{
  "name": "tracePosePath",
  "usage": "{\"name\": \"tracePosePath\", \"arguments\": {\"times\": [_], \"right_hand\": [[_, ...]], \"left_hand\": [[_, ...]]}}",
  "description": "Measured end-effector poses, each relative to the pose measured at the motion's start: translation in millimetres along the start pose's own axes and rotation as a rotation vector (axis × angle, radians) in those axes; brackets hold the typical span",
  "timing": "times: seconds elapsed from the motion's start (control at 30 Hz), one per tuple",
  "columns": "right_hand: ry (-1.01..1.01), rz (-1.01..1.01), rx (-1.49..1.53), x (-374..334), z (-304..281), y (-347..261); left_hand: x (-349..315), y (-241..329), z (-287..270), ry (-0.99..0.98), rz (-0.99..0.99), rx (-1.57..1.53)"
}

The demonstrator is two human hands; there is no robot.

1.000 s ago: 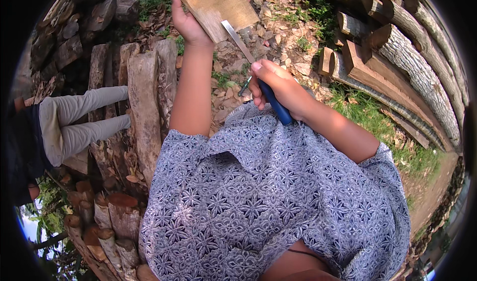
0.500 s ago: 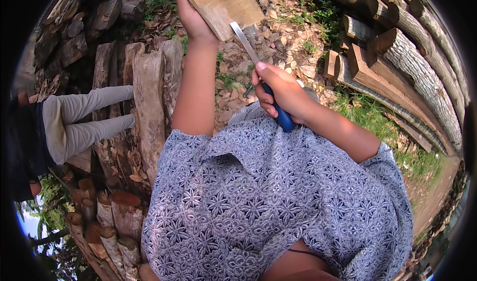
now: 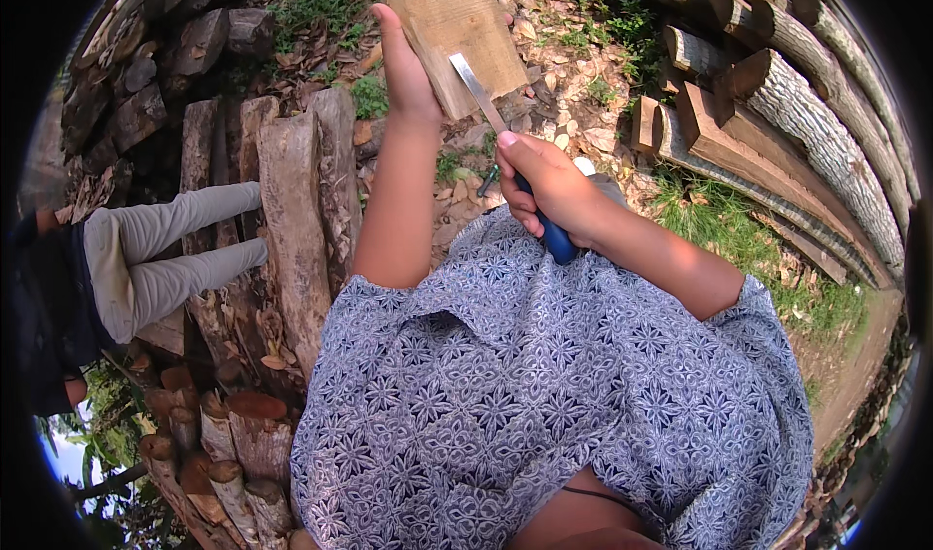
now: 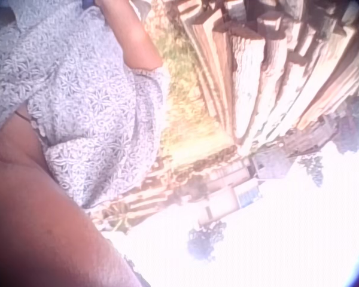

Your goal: The person carves a small rectangular wooden block using a blue-handled knife. They hold the block in the left hand and the knife in the right, repeatedly shaving thin layers from the surface while standing outdoors near stacked logs.

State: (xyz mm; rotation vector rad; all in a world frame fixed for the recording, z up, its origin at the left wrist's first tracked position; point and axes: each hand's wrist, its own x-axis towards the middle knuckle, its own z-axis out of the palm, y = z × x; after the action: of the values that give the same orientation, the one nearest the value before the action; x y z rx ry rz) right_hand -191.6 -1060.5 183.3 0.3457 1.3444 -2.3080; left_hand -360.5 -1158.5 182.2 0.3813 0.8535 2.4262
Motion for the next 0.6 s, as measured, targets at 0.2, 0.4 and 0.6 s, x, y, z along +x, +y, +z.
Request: {"name": "tracePosePath", "arguments": {"times": [0.2, 0.4, 0.6], "right_hand": [[-0.051, -0.003, 0.007, -3.2, -4.6, 3.7], [-0.06, -0.012, -0.028, -5.1, -0.4, 6.6], [-0.017, -0.053, -0.016, 1.0, 3.2, 4.1]], "left_hand": [[3.1, 2.9, 2.4, -0.081, -0.022, -0.077], [-7.0, 0.4, 1.4, -0.045, -0.054, 0.007], [-17.2, -6.8, -14.6, -0.058, -0.02, 0.254]]}}
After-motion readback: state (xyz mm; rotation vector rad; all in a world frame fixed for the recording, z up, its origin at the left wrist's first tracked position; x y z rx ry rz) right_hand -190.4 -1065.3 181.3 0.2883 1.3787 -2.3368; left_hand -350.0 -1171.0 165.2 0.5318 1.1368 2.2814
